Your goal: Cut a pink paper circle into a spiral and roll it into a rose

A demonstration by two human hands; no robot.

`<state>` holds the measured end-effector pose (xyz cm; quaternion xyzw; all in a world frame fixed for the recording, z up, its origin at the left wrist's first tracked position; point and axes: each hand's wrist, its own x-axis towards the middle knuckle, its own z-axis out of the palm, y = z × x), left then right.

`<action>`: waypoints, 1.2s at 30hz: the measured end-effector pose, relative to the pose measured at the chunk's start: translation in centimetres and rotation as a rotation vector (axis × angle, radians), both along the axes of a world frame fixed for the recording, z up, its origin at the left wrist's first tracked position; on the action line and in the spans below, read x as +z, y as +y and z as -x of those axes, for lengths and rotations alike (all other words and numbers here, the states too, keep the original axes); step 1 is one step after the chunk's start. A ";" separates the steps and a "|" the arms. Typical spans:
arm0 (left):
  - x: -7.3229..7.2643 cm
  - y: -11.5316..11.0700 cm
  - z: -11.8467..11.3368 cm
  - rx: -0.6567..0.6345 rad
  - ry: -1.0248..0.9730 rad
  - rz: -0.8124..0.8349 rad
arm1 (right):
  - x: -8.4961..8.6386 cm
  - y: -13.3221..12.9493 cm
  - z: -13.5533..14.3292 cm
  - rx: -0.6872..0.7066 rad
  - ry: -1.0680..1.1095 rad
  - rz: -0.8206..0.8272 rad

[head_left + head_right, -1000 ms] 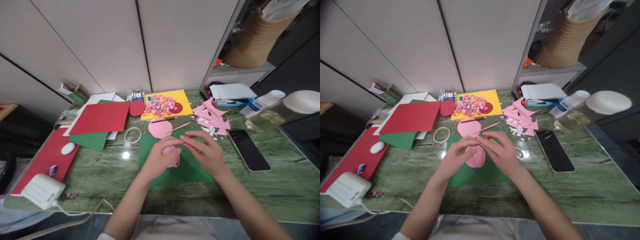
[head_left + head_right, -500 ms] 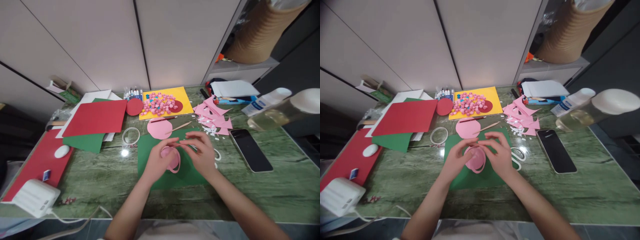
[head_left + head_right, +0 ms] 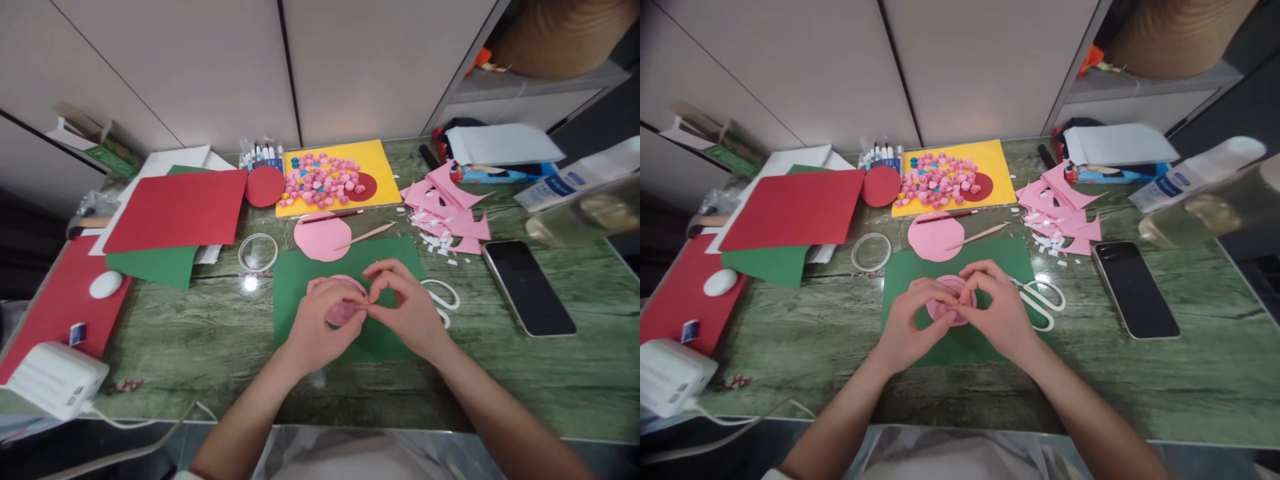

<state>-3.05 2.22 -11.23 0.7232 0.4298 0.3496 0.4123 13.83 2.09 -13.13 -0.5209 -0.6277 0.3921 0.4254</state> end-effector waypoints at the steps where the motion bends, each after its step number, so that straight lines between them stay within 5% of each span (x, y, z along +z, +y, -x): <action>1: -0.2 -0.1 0.0 -0.007 0.013 -0.012 | 0.0 0.0 0.0 0.019 -0.003 0.013; 8: -0.9 -0.4 -0.2 -0.045 0.014 -0.006 | 0.2 -0.3 -0.6 0.115 -0.077 0.002; 16: -0.9 -1.2 -0.8 -0.100 -0.088 0.207 | 1.4 -1.0 -1.2 0.205 -0.257 -0.181; 24: -1.0 -1.5 -0.9 -0.168 -0.149 0.367 | 0.3 -2.0 -1.6 0.228 -0.364 -0.257; 36: -1.8 -1.0 -0.2 0.122 -0.287 0.238 | 0.1 -2.3 -1.9 0.116 -0.156 -0.184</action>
